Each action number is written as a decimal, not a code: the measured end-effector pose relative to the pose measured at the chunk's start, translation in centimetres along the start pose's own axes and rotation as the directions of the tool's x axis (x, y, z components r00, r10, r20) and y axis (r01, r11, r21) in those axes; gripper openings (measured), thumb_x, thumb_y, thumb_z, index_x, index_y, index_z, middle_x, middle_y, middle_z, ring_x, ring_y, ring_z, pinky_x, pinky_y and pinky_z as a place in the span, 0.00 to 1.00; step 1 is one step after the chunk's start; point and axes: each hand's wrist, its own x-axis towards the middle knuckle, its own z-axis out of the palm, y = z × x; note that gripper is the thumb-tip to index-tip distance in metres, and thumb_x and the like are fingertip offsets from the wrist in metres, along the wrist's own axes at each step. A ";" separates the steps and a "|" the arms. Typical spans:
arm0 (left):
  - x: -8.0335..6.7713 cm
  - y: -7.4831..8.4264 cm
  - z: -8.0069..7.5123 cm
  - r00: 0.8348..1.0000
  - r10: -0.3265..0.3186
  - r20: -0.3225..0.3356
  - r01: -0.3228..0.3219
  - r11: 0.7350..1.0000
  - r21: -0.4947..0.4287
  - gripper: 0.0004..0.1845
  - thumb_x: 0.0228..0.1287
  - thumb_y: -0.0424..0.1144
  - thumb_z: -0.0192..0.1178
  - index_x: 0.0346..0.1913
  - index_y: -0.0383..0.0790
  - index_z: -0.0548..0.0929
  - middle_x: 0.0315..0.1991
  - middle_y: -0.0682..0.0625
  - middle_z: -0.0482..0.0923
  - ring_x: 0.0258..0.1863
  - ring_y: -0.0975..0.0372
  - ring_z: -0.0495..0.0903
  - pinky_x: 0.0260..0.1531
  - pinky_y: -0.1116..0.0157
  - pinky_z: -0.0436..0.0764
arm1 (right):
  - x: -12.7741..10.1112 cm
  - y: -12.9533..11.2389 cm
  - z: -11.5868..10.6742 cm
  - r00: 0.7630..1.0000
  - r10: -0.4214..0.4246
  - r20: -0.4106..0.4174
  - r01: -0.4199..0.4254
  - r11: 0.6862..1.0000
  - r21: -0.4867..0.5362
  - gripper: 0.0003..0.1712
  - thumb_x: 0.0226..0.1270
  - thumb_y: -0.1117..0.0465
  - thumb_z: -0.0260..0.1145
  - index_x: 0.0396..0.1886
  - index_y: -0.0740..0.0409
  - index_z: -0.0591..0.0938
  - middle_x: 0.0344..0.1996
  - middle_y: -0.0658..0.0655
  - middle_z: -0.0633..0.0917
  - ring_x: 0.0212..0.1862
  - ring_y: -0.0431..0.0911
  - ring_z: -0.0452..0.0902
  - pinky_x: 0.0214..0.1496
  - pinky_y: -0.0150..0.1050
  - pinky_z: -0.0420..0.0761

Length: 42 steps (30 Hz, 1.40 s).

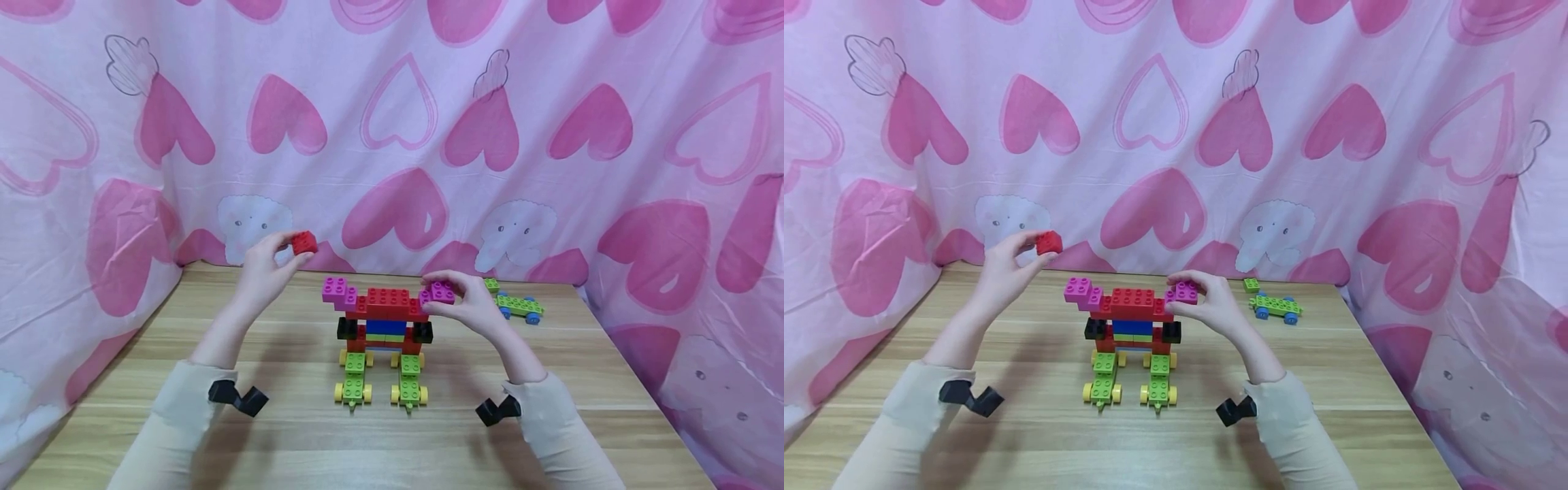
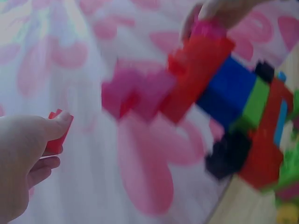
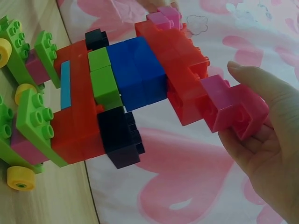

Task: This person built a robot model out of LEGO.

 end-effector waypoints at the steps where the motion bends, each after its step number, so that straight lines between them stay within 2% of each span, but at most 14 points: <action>1: 0.0 0.8 0.1 1.000 0.009 0.011 -0.009 1.000 -0.017 0.24 0.61 0.37 0.68 0.59 0.31 0.78 0.54 0.35 0.80 0.55 0.43 0.78 0.56 0.45 0.77 | 0.0 -0.2 -0.1 1.000 -0.005 0.002 0.005 1.000 -0.002 0.25 0.59 0.58 0.74 0.56 0.57 0.81 0.52 0.56 0.84 0.53 0.50 0.80 0.51 0.31 0.82; 8: -0.3 5.0 1.3 0.993 0.092 0.072 -0.088 0.995 -0.055 0.24 0.57 0.38 0.71 0.57 0.37 0.81 0.53 0.41 0.82 0.56 0.50 0.78 0.58 0.49 0.77 | 0.5 -1.3 -0.5 0.998 -0.064 0.010 0.064 0.997 -0.039 0.28 0.59 0.61 0.73 0.60 0.58 0.79 0.56 0.58 0.83 0.59 0.52 0.78 0.62 0.48 0.78; 11: -0.4 6.1 2.0 0.986 0.147 0.080 -0.142 0.988 -0.067 0.24 0.56 0.38 0.72 0.56 0.37 0.82 0.52 0.43 0.83 0.53 0.52 0.79 0.54 0.50 0.79 | 0.8 -1.9 -0.5 0.995 -0.095 0.014 0.096 0.994 -0.045 0.27 0.60 0.63 0.73 0.60 0.61 0.79 0.56 0.59 0.83 0.59 0.54 0.78 0.61 0.51 0.79; 15: -0.6 7.0 2.8 0.976 0.190 0.101 -0.182 0.979 -0.087 0.24 0.55 0.38 0.73 0.55 0.37 0.83 0.49 0.43 0.84 0.44 0.54 0.83 0.47 0.55 0.83 | 1.4 -2.9 -0.3 0.991 -0.135 0.021 0.136 0.989 -0.061 0.26 0.60 0.63 0.73 0.59 0.60 0.80 0.55 0.58 0.84 0.59 0.52 0.79 0.58 0.49 0.81; 20: -0.9 7.8 3.9 0.966 0.204 0.160 -0.191 0.977 -0.094 0.24 0.56 0.40 0.72 0.56 0.38 0.82 0.50 0.45 0.84 0.46 0.55 0.82 0.40 0.59 0.85 | 2.1 -4.1 0.1 0.978 -0.207 0.032 0.209 0.974 -0.084 0.25 0.58 0.65 0.73 0.57 0.61 0.81 0.53 0.60 0.85 0.57 0.51 0.80 0.58 0.48 0.81; 22: -1.0 8.1 4.3 0.960 0.215 0.181 -0.200 0.975 -0.095 0.24 0.55 0.41 0.72 0.56 0.38 0.83 0.51 0.45 0.84 0.48 0.54 0.81 0.42 0.58 0.85 | 2.2 -4.4 0.2 0.974 -0.223 0.037 0.225 0.971 -0.085 0.25 0.58 0.66 0.73 0.57 0.63 0.81 0.53 0.61 0.84 0.57 0.52 0.80 0.58 0.48 0.81; 28: -1.4 8.9 5.3 0.947 0.231 0.225 -0.218 0.972 -0.082 0.27 0.52 0.44 0.75 0.55 0.38 0.84 0.50 0.45 0.85 0.51 0.54 0.82 0.53 0.54 0.82 | 2.4 -4.6 0.5 0.971 -0.232 0.057 0.237 0.966 -0.101 0.25 0.57 0.67 0.74 0.56 0.63 0.81 0.53 0.61 0.85 0.56 0.52 0.80 0.60 0.49 0.80; 35: -1.7 9.2 5.6 0.940 0.218 0.262 -0.221 0.975 -0.016 0.28 0.50 0.44 0.75 0.55 0.37 0.84 0.50 0.44 0.85 0.52 0.53 0.82 0.53 0.56 0.82 | 2.6 -4.6 0.7 0.965 -0.241 0.099 0.253 0.958 -0.135 0.24 0.57 0.64 0.74 0.55 0.62 0.82 0.50 0.60 0.86 0.55 0.52 0.82 0.59 0.53 0.80; 42: -1.5 9.0 5.6 0.931 0.195 0.308 -0.214 0.976 0.028 0.29 0.51 0.45 0.74 0.56 0.36 0.83 0.51 0.43 0.85 0.53 0.52 0.81 0.52 0.56 0.82 | 2.8 -4.5 1.0 0.971 -0.210 0.111 0.228 0.956 -0.186 0.21 0.56 0.64 0.75 0.51 0.61 0.84 0.46 0.58 0.87 0.50 0.50 0.83 0.56 0.47 0.83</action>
